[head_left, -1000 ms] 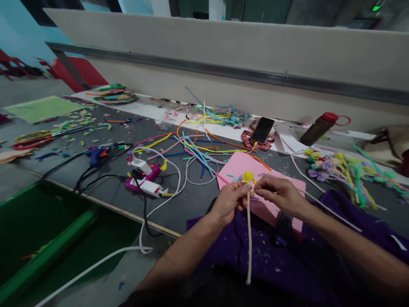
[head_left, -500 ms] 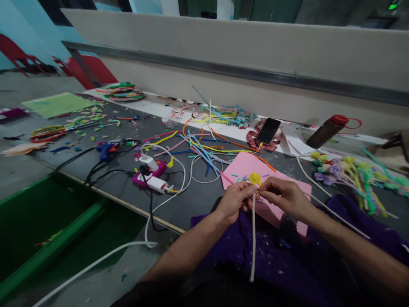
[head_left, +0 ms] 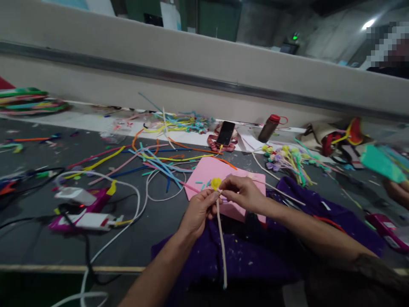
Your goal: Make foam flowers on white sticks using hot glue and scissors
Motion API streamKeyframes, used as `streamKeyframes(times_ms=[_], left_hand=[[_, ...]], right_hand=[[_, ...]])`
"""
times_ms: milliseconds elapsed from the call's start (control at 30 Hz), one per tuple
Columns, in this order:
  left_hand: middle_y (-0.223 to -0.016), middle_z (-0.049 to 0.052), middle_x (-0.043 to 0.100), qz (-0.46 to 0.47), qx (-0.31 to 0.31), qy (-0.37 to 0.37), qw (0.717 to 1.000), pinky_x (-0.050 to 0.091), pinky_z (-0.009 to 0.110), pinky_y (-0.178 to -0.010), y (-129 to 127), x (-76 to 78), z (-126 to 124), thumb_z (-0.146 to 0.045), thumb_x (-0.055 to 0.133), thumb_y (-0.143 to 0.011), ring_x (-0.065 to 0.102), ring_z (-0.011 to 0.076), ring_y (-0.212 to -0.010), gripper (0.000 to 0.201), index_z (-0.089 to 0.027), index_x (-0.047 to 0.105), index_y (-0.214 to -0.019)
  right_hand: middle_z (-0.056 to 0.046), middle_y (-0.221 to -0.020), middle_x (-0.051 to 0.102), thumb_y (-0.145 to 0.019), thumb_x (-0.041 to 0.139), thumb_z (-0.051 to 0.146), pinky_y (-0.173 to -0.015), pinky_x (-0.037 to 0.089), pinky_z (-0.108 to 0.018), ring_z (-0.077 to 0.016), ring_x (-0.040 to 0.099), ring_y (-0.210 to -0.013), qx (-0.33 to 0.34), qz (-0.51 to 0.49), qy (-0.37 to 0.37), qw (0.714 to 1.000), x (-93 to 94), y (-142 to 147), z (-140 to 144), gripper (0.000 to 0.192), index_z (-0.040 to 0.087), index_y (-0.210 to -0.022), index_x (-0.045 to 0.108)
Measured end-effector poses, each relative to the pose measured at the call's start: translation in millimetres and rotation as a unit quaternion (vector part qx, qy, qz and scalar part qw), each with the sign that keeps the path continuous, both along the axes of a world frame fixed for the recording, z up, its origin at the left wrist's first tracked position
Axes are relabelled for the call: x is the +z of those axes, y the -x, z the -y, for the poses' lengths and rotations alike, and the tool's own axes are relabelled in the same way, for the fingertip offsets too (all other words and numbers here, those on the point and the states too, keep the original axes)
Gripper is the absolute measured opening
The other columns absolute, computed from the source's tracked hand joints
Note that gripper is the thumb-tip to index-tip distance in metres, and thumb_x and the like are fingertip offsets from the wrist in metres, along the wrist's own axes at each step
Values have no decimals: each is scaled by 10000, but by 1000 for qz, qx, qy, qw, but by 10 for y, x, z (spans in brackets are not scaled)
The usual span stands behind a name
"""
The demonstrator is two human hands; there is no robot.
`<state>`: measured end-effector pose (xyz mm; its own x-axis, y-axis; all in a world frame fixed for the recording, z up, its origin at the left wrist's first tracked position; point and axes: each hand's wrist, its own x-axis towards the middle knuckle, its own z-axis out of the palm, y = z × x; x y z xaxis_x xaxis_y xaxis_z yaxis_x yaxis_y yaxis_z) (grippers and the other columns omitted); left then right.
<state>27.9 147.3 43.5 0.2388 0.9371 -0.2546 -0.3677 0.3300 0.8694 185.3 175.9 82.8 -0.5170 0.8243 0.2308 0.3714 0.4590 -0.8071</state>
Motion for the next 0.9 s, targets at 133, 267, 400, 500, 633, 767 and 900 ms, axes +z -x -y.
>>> streamKeyframes(times_ms=[133,267,400,500,633,767,900], left_hand=[[-443,-54,458,-26,12,7,1000,215,132,-352,-11,10,-9,-411,644,-692,323,18,-355,293,-130,567,-659],[-493,-42,481,-23,20,-5,1000,228,124,-360,-9,-8,-23,-409,653,-686,334,17,-388,297,-123,575,-676],[-511,-41,485,-17,7,-13,1000,240,116,-361,-5,-10,-14,-396,647,-702,338,11,-395,289,-119,569,-682],[-584,-31,528,-6,14,-12,1000,253,114,-356,-8,5,0,-371,658,-698,357,8,-407,268,-121,564,-713],[-600,-35,533,7,18,-5,1000,259,115,-349,-12,20,12,-361,669,-689,368,9,-407,265,-124,558,-730],[-592,-42,527,13,23,-8,1000,255,117,-346,-16,28,21,-361,675,-682,359,8,-403,271,-124,556,-735],[-579,-49,519,13,25,-4,1000,250,118,-345,-21,40,25,-373,665,-691,343,6,-394,277,-124,559,-751]], right_hand=[[2,-679,597,-789,566,244,-542,418,-205,-99,539,-593,-22,-11,28,999,-26,4,-30,97,156,-819,593],[23,-613,565,-770,586,304,-468,405,-177,-73,518,-506,6,-76,164,983,-13,-1,-74,163,143,-743,573],[23,-603,572,-745,608,333,-400,378,-149,-45,486,-439,49,-153,308,938,36,-10,-90,212,128,-717,563],[14,-617,592,-730,632,339,-392,376,-144,-34,481,-419,81,-192,372,905,18,-22,-104,232,114,-705,580],[0,-619,616,-719,651,307,-379,366,-139,-35,498,-407,111,-238,427,865,-69,-28,-150,214,100,-715,597],[10,-564,603,-708,663,275,-369,350,-131,-40,507,-393,117,-259,446,849,-122,-13,-190,194,96,-704,590],[16,-573,603,-724,647,266,-358,333,-123,-29,498,-369,124,-256,449,847,-114,2,-208,189,92,-687,584]])
